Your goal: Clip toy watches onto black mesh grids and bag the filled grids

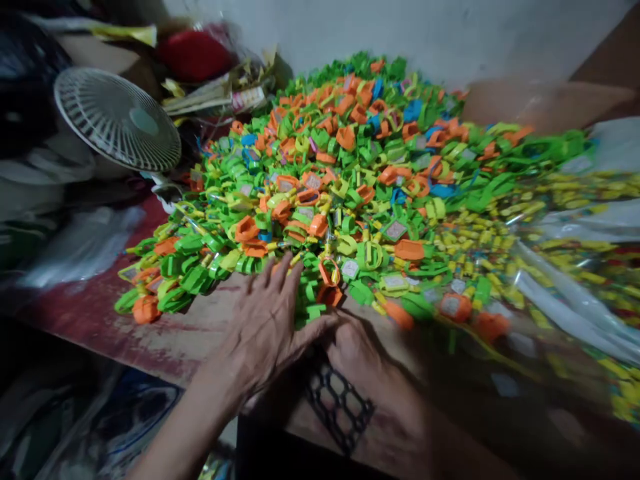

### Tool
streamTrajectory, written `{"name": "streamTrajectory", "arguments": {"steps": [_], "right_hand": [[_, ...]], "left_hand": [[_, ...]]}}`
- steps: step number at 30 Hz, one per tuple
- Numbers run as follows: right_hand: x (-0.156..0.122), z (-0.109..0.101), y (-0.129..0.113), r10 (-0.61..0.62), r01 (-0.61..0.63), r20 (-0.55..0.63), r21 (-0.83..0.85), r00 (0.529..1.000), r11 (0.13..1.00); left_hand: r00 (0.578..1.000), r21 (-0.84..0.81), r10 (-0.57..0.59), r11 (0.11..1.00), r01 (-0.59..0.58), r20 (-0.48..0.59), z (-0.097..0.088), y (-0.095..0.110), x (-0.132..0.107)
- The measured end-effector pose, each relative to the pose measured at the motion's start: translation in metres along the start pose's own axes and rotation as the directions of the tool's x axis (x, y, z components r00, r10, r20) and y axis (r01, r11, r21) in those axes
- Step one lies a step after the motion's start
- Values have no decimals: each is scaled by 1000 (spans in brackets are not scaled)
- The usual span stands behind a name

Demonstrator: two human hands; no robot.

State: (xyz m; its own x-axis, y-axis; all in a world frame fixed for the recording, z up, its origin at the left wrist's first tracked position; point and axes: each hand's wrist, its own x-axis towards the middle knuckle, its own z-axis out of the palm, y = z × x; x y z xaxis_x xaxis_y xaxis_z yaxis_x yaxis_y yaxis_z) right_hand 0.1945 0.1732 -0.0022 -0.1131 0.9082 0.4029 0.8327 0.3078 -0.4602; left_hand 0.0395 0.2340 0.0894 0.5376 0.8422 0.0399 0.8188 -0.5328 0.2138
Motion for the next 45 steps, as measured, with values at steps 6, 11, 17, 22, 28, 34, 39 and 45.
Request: {"name": "streamTrajectory", "arguments": {"steps": [6,11,17,22,28,34,39,45], "right_hand": [[38,-40,29,-62,56,-195,-35,979,998],[87,-38,43,-248,244,41,-394,968,886],[142,-37,60,-260,386,312,-466,914,796],[124,-61,71,-385,421,184,-248,905,872],[38,-48,26,59,-69,57,199,997,978],[17,-8,-7,206,-231,112,302,972,925],[16,0,-3,79,-121,155,284,985,951],[15,3,1,90,-160,256,268,962,950]], "left_hand": [[991,-197,48,980,-22,128,4,-9,-4],[990,-192,-8,981,35,140,-3,-11,-15],[990,-220,-38,973,68,139,-8,-14,-23],[977,-230,-66,967,113,203,-9,-11,-23],[986,-252,-31,965,72,162,-9,-15,-24],[984,-247,-10,968,53,175,-10,-12,-21],[982,-272,-20,960,72,188,-12,-9,-22],[983,-327,-20,942,79,181,-13,-12,-23]]}}
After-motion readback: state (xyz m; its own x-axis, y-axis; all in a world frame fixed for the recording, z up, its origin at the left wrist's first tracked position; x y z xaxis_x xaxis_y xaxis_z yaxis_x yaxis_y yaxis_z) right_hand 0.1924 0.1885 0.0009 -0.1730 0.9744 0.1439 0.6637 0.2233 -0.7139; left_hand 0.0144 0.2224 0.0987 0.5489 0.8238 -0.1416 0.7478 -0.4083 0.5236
